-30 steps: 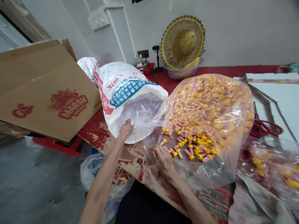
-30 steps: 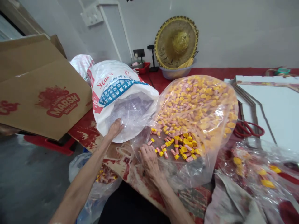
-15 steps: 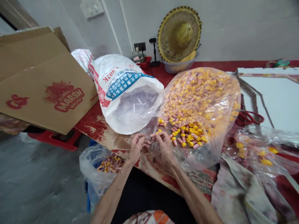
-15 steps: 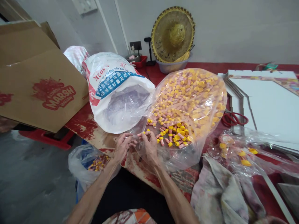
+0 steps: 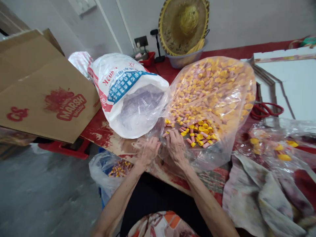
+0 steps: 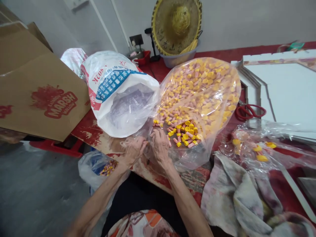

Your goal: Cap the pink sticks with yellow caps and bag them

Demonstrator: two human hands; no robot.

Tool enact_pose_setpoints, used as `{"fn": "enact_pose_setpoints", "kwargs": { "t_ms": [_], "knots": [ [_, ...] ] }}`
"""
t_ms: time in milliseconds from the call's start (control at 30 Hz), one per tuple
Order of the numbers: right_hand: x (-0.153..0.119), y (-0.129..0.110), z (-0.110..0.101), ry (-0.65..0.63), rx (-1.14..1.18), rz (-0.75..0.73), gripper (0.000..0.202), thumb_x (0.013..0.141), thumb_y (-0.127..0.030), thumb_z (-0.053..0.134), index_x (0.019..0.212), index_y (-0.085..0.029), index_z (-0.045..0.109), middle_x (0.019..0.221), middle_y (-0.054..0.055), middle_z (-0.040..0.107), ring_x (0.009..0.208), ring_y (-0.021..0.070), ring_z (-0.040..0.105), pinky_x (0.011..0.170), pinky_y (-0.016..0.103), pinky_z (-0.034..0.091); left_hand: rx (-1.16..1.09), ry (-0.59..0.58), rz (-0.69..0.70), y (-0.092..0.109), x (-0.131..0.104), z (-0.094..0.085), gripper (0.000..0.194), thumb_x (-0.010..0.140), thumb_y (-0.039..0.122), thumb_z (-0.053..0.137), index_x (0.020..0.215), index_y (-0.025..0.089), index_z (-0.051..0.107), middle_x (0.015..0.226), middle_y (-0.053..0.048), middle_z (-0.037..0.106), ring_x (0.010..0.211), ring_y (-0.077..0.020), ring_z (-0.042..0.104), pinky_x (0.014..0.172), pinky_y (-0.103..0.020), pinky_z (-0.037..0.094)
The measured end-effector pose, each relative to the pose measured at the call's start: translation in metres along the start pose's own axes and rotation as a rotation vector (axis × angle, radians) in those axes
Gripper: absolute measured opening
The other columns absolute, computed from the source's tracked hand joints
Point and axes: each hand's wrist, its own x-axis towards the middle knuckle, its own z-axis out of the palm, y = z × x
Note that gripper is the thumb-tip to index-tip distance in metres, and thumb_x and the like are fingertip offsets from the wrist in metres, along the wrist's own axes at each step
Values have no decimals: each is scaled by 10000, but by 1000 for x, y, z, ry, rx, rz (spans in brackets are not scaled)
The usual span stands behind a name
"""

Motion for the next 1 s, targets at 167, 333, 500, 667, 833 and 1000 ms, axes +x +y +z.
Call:
{"fn": "enact_pose_setpoints", "kwargs": {
  "t_ms": [167,333,500,667,833,1000],
  "knots": [
    [4,13,2,-7,-251,-39,212,1048,-240,515,1144,-186,696,1372,190,650,1214,322,541,1082,506,356,-11,-163,-9,-2,30,-12,140,956,337,675,864,256,608,757,11,621,695,-196,615,683,-300,455],
    [5,18,5,-14,-144,-44,180,1043,-237,534,985,-224,704,1332,125,684,1221,287,546,1106,490,336,-33,-145,-83,-2,20,-17,98,929,344,707,929,255,665,750,19,662,704,-188,638,668,-288,445],
    [8,16,-3,68,66,-39,196,1064,-248,485,987,-206,660,1220,124,703,1159,250,603,1008,406,421,-19,-77,-61,8,1,1,57,932,244,674,920,260,621,808,-7,686,727,-203,670,649,-295,433],
    [0,5,0,46,219,-128,177,1083,-252,468,1014,-220,629,1012,57,683,927,202,626,818,313,458,18,86,27,13,-1,-4,79,975,256,610,899,236,601,792,5,656,736,-174,651,689,-284,455],
    [-12,4,19,-69,13,-199,243,1092,-209,439,906,-223,595,883,37,658,779,198,578,734,318,386,81,191,124,11,-15,0,179,964,132,535,812,226,522,778,11,605,721,-150,605,678,-262,440],
    [-12,7,23,-49,-88,-246,299,1109,-178,398,891,-231,595,873,32,659,793,204,569,761,328,357,79,245,145,13,-16,-3,118,969,147,549,879,222,565,831,1,604,769,-150,603,724,-258,474]
  ]
}}
